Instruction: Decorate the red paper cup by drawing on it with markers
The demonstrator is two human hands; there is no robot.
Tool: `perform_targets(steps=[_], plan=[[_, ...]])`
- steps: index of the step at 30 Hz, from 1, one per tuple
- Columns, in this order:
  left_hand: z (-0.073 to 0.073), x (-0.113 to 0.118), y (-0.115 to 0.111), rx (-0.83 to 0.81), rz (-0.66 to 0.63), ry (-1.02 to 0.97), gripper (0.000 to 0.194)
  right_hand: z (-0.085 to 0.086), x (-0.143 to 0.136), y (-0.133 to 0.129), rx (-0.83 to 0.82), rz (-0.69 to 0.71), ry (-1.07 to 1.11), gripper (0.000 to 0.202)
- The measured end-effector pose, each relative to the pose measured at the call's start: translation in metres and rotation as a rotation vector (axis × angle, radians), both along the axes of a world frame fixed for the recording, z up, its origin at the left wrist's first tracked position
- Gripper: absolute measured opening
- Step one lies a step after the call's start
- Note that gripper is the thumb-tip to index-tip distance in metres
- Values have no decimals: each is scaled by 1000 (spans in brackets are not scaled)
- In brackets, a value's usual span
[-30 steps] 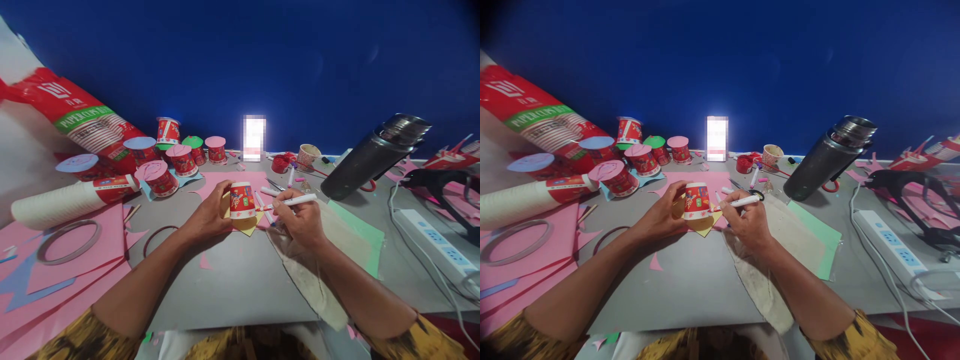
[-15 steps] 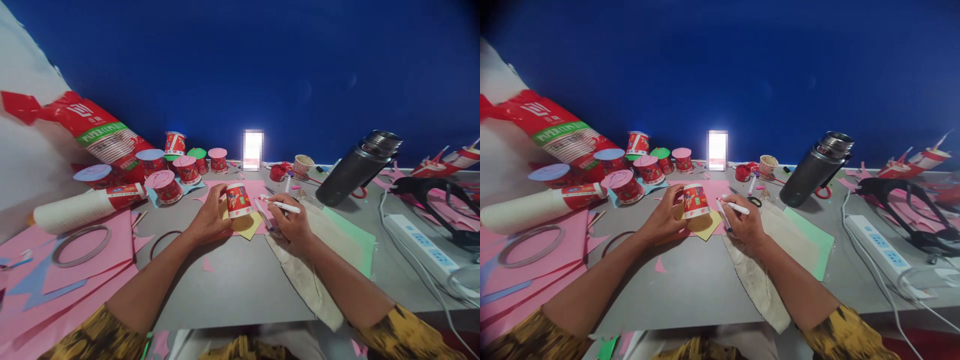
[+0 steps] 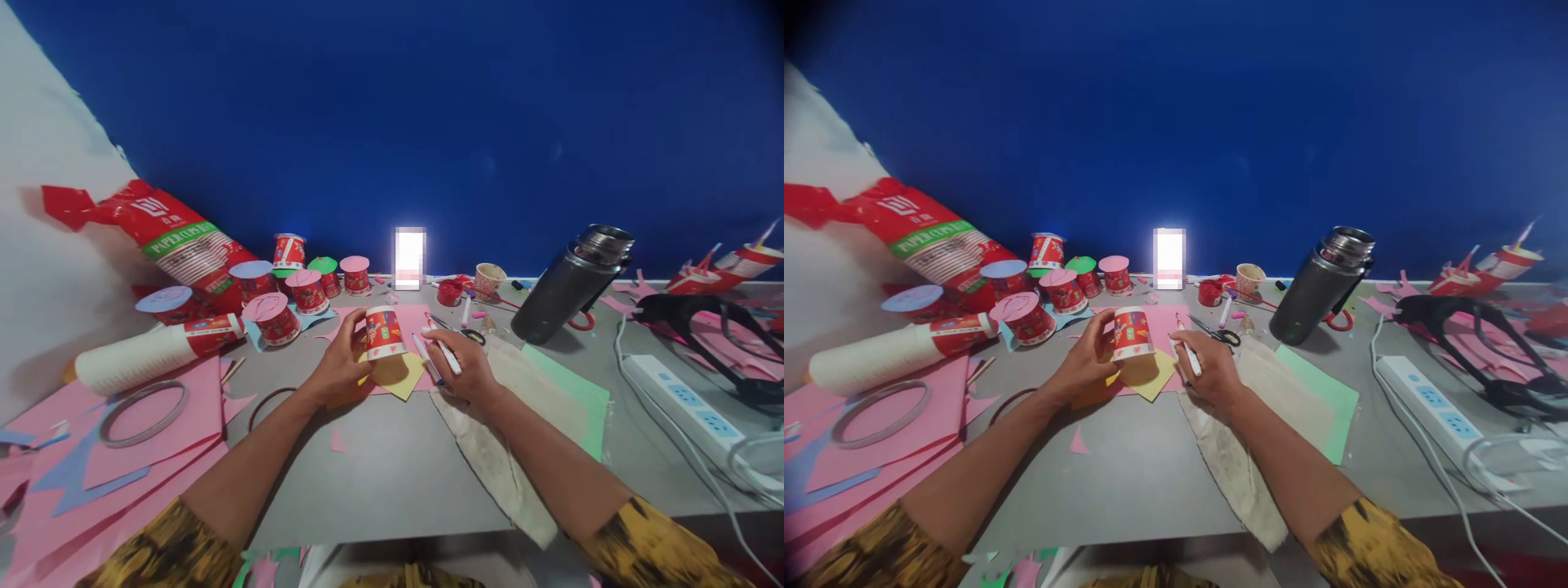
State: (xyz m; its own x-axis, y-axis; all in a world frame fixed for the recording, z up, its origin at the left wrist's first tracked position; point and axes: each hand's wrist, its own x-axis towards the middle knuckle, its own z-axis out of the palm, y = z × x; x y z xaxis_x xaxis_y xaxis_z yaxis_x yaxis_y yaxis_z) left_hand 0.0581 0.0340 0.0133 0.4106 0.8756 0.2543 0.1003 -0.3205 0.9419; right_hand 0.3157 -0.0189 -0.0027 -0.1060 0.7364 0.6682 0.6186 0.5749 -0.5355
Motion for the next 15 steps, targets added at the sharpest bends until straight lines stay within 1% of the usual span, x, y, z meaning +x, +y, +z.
perform_targets(steps=[3,10,13,15], plan=[[-4,-1,2,-35,-3,-26,88,-1,2,2,0,4,-18,22],[-6,-2,7,-63,77,-47,86,-5,-3,0,58,21,-109,20],[-5,-1,5,-43,111,-64,84,-6,-2,-1,82,45,-137,18],[-5,-2,3,-4,134,-20,84,-6,-1,-2,92,49,-146,17]])
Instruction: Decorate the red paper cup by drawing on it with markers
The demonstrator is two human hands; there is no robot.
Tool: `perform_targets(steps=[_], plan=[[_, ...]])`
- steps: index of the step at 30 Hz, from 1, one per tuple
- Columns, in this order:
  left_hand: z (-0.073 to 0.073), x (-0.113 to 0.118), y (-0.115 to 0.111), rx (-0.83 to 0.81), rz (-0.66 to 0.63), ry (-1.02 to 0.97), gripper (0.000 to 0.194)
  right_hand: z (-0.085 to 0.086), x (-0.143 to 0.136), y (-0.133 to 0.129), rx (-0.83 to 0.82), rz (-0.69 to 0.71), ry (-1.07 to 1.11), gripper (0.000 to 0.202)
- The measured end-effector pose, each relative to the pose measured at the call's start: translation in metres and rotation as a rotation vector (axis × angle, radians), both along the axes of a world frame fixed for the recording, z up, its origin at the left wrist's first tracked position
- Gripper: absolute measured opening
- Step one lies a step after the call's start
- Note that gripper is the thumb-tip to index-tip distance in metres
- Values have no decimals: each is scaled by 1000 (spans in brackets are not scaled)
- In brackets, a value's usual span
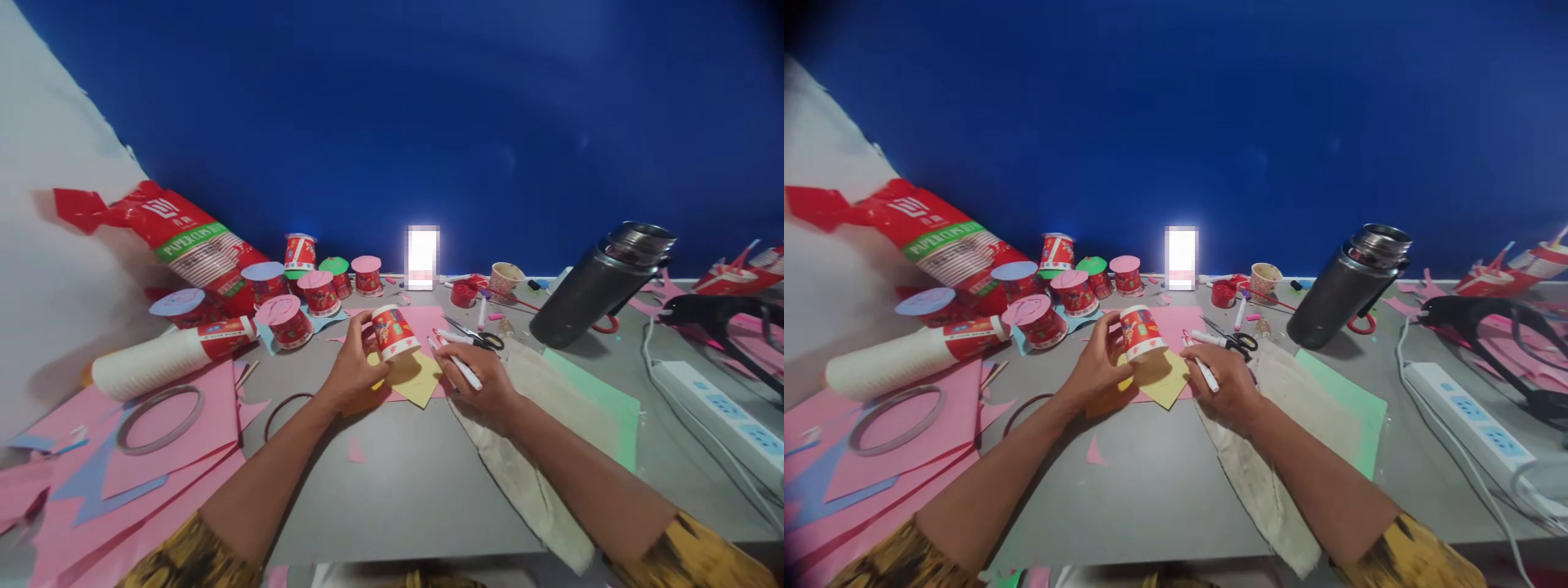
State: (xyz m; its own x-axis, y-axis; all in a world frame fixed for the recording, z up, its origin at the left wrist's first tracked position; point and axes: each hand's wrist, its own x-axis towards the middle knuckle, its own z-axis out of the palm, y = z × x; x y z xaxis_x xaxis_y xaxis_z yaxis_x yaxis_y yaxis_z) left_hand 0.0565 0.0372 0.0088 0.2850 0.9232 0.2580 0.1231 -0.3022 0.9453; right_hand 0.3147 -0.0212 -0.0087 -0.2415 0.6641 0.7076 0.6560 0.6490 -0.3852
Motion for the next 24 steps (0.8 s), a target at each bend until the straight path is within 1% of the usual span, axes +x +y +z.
perform_targets(steps=[5,12,15,19,21,24], plan=[[0,-2,-4,165,79,193,79,2,0,-4,-6,-18,2,18],[3,1,-13,226,70,336,80,7,-2,-8,-32,-14,-19,16],[4,2,-15,249,63,339,82,8,-3,-7,-35,-12,-4,16],[4,2,-13,179,14,241,83,14,-2,-12,-4,46,50,19],[4,2,-12,173,3,214,82,20,-3,-18,16,67,118,22],[3,2,-12,217,-15,241,82,28,-7,-26,-21,23,259,23]])
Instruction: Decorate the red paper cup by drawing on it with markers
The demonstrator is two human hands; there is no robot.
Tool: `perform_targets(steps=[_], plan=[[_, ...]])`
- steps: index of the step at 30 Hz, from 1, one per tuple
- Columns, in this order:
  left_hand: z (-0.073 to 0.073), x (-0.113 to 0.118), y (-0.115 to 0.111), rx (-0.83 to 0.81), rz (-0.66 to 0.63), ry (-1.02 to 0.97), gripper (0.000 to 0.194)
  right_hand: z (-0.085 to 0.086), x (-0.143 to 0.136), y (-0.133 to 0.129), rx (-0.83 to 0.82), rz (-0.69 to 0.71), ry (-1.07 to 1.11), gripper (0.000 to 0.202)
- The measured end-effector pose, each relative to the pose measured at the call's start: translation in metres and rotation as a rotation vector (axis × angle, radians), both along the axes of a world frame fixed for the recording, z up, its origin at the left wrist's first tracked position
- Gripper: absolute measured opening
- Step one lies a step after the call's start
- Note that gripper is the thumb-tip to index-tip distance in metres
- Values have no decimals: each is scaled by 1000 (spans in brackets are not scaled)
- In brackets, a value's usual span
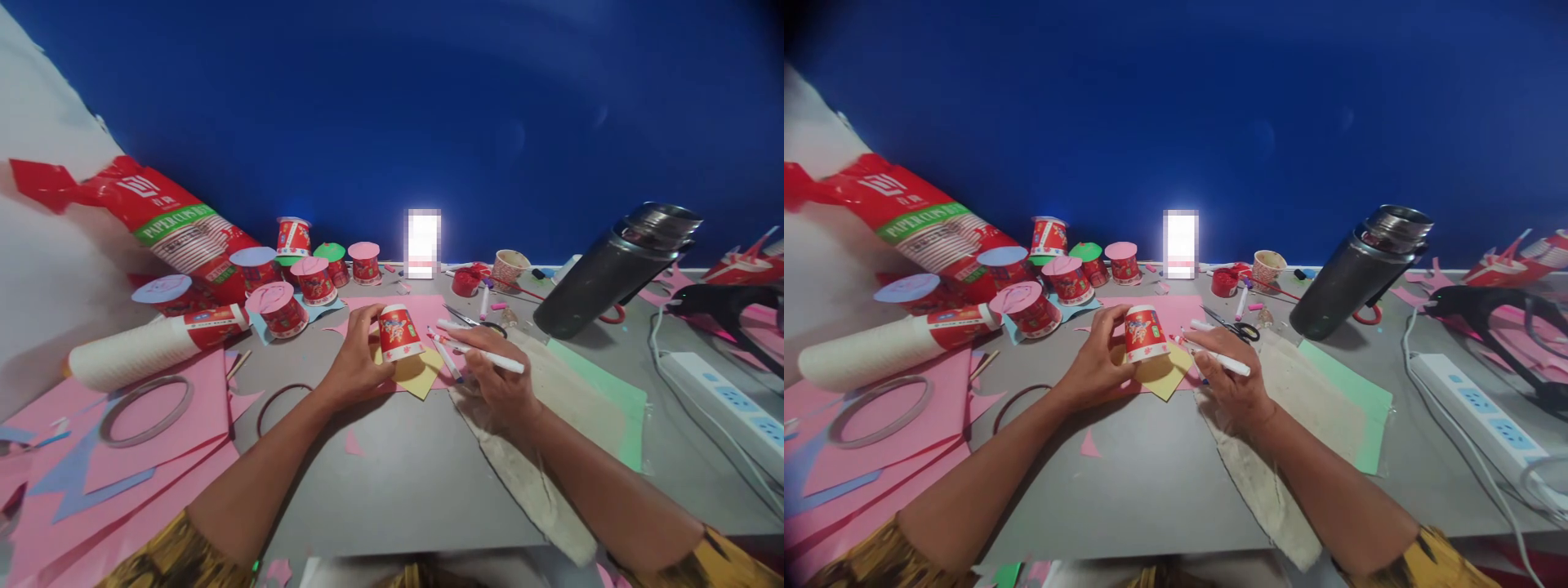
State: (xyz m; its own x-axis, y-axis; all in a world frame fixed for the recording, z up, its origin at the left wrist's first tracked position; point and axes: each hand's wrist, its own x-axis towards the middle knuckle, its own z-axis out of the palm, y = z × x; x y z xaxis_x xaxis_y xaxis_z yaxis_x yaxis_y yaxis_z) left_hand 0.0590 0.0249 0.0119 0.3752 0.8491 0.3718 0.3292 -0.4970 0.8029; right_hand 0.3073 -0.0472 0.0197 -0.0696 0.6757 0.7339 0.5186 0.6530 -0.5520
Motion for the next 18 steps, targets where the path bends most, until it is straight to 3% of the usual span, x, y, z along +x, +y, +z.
perform_targets(steps=[5,18], plan=[[-1,0,0,92,7,66,82,5,-11,-8,-114,-77,133,7],[-1,1,-3,107,5,82,81,13,-15,-8,-117,-26,54,10]])
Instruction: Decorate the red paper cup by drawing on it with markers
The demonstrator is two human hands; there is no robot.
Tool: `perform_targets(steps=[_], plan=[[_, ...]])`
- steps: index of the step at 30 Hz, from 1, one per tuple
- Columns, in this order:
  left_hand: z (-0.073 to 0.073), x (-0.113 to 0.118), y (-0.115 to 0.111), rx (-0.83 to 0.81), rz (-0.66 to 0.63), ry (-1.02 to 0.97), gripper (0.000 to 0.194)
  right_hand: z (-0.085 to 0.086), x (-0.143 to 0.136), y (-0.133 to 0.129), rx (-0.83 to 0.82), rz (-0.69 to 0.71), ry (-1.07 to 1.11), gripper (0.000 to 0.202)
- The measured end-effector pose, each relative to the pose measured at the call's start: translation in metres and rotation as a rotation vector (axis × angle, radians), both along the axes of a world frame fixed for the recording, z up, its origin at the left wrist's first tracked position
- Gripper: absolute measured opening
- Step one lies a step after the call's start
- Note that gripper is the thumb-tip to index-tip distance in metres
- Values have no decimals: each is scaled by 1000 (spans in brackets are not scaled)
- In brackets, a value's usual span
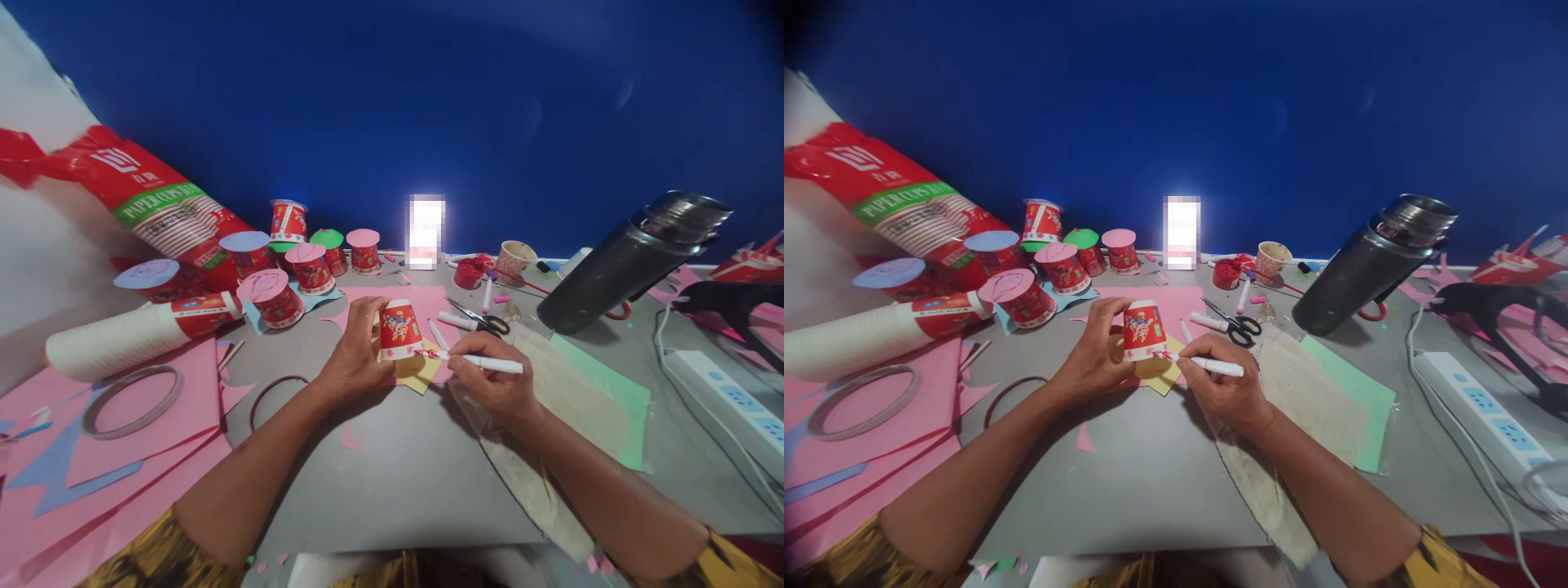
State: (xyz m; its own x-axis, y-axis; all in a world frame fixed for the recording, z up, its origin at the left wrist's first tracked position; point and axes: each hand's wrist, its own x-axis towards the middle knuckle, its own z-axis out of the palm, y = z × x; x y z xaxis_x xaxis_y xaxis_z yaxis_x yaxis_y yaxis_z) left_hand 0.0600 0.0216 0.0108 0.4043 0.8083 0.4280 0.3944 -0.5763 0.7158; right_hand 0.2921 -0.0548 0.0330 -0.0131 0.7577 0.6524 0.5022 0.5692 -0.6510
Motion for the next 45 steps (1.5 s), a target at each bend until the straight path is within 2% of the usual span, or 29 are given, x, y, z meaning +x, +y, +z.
perform_targets(steps=[21,33,40,45], plan=[[3,1,-1,20,-5,13,78,-2,-2,2,21,13,0,10],[3,1,0,19,-1,22,81,-1,1,1,-20,-19,19,10],[1,1,0,24,1,6,82,-2,-2,1,-44,14,35,11],[1,1,0,30,13,28,82,-3,1,2,-122,-42,109,12]])
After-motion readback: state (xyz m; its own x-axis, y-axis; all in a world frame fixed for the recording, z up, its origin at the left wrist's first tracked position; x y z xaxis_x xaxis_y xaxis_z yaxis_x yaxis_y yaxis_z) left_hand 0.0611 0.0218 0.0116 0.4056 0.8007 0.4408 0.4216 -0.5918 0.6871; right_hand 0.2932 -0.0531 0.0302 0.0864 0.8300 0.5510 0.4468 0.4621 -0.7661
